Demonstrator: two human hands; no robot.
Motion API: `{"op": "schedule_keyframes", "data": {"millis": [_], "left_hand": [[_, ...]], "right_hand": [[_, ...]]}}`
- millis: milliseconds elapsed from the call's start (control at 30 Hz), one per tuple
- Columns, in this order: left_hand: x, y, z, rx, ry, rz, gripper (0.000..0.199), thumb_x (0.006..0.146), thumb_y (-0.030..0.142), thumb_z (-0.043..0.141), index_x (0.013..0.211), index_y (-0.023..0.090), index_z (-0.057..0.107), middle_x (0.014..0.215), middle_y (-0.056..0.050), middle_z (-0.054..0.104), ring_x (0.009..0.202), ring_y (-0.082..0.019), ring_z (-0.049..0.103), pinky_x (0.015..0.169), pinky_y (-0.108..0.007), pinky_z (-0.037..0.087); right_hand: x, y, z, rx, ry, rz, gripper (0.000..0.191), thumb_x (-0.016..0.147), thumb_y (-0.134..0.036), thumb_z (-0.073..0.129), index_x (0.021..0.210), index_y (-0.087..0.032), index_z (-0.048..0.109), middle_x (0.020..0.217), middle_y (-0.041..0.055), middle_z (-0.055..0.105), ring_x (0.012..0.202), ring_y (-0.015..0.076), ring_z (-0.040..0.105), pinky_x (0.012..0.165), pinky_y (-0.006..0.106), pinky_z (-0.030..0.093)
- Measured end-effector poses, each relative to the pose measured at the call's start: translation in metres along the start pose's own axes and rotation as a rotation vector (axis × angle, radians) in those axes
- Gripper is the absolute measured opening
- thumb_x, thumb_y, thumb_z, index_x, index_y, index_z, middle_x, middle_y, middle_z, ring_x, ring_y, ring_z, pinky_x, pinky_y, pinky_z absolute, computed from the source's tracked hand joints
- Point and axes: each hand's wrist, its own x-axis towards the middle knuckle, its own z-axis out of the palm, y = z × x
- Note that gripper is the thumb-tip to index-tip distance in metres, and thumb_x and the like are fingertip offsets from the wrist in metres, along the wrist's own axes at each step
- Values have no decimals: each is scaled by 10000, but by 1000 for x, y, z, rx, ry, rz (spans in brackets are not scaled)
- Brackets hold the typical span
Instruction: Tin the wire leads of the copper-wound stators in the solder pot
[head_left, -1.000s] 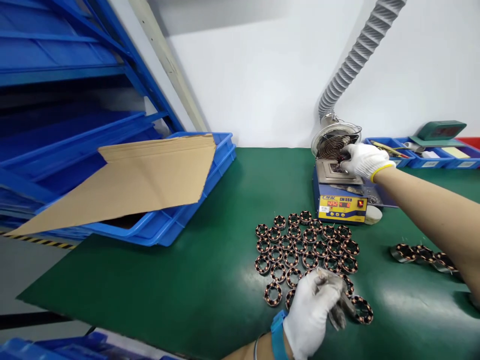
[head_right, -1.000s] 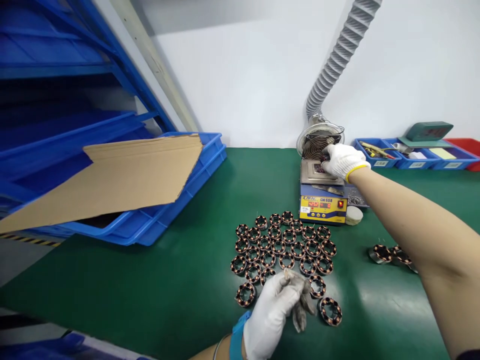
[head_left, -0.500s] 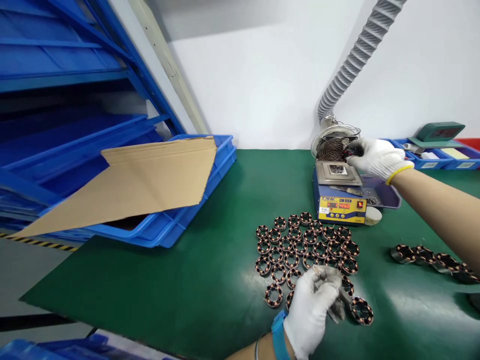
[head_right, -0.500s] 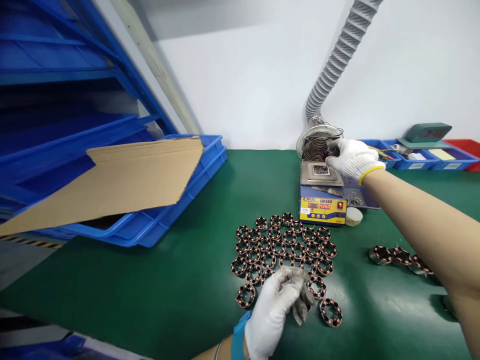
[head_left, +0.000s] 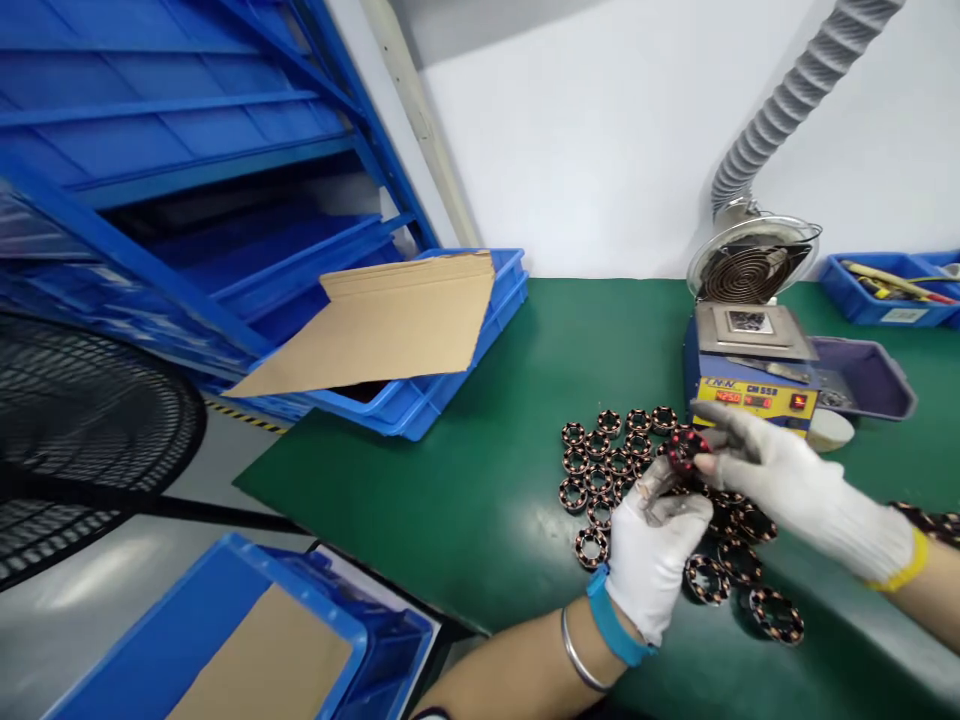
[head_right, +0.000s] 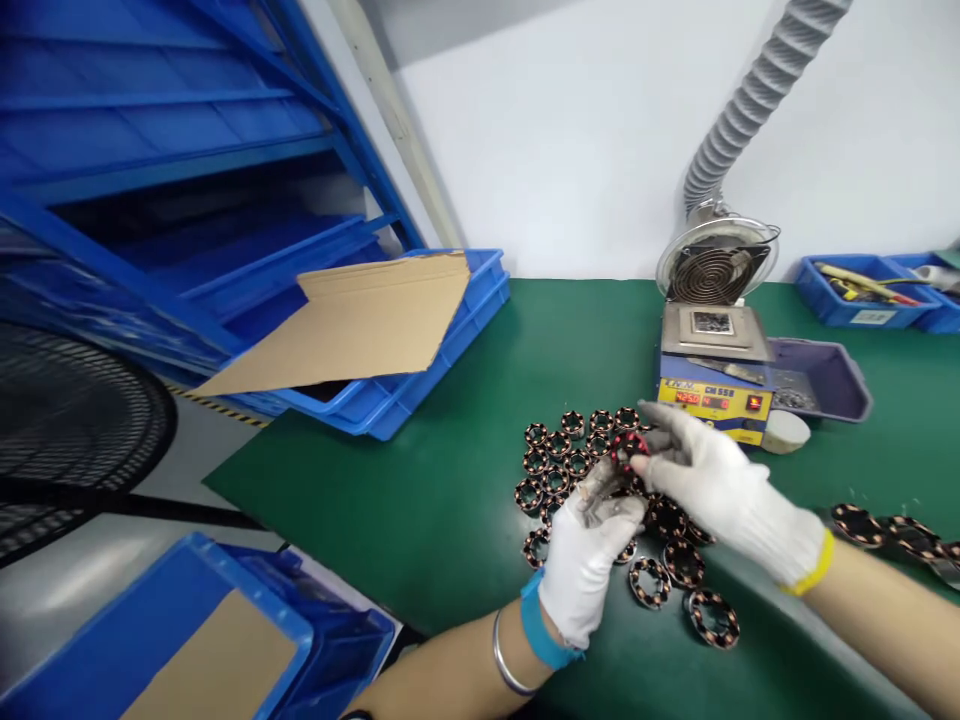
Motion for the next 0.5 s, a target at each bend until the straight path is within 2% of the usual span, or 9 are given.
{"op": "schedule_keyframes", "data": {"millis": [100, 167, 233, 300, 367, 433, 500], "left_hand": [[3, -2, -3, -44, -18, 56, 601, 630, 340, 947, 1161, 147, 742, 1053, -112, 774, 958, -237, 723, 995, -389, 527], [5, -5, -8, -40, -8, 83, 588, 663, 347, 927, 1190, 166, 737, 1094, -104, 773, 1006, -237, 718, 1003, -372, 527], [6, -8, -13, -22, -8, 101, 559, 717, 351, 891, 1224, 178, 728, 1161, -102, 760, 1086, -238, 699, 1036, -353, 507], [6, -10, -16, -10, -26, 97, 536, 755, 356, 859, 1241, 177, 723, 1232, -106, 738, 1174, -253, 666, 1081, -354, 477], [4, -10, -17, 8, -30, 74, 535, 757, 353, 852, 1242, 167, 722, 1263, -115, 724, 1197, -268, 655, 1084, -365, 475], [2, -8, -14, 44, -8, 44, 527, 737, 338, 864, 1210, 148, 731, 1244, -126, 729, 1150, -267, 672, 1037, -366, 504], [0, -5, -11, 81, 14, 18, 518, 710, 320, 883, 1170, 131, 738, 1174, -128, 748, 1052, -245, 694, 973, -357, 529]], "right_hand": [[-21, 0, 14, -51, -113, -17, 760, 827, -538, 631, 1502, -206, 528, 1452, 110, 589, 1339, 331, 564, 1126, 449, 490], [-27, 0, 9, -115, -174, -30, 793, 823, -619, 624, 1500, -217, 540, 1491, 113, 550, 1380, 359, 517, 1170, 500, 423], [-27, -2, 0, -133, -214, -14, 808, 792, -689, 640, 1454, -229, 594, 1457, 125, 581, 1357, 376, 533, 1141, 509, 445], [-23, -6, -8, -58, -257, 41, 781, 766, -729, 654, 1341, -201, 678, 1305, 156, 681, 1233, 366, 628, 1029, 472, 537], [-17, -8, -11, 57, -292, 165, 706, 726, -725, 704, 1144, -157, 739, 1004, 158, 758, 948, 315, 730, 812, 404, 613], [-12, -9, -10, 152, -305, 311, 594, 657, -669, 795, 936, -151, 716, 750, 103, 724, 654, 225, 702, 602, 320, 589], [-8, -9, -7, 201, -310, 409, 528, 592, -584, 868, 830, -164, 655, 679, 62, 695, 540, 166, 653, 513, 261, 545]]}}
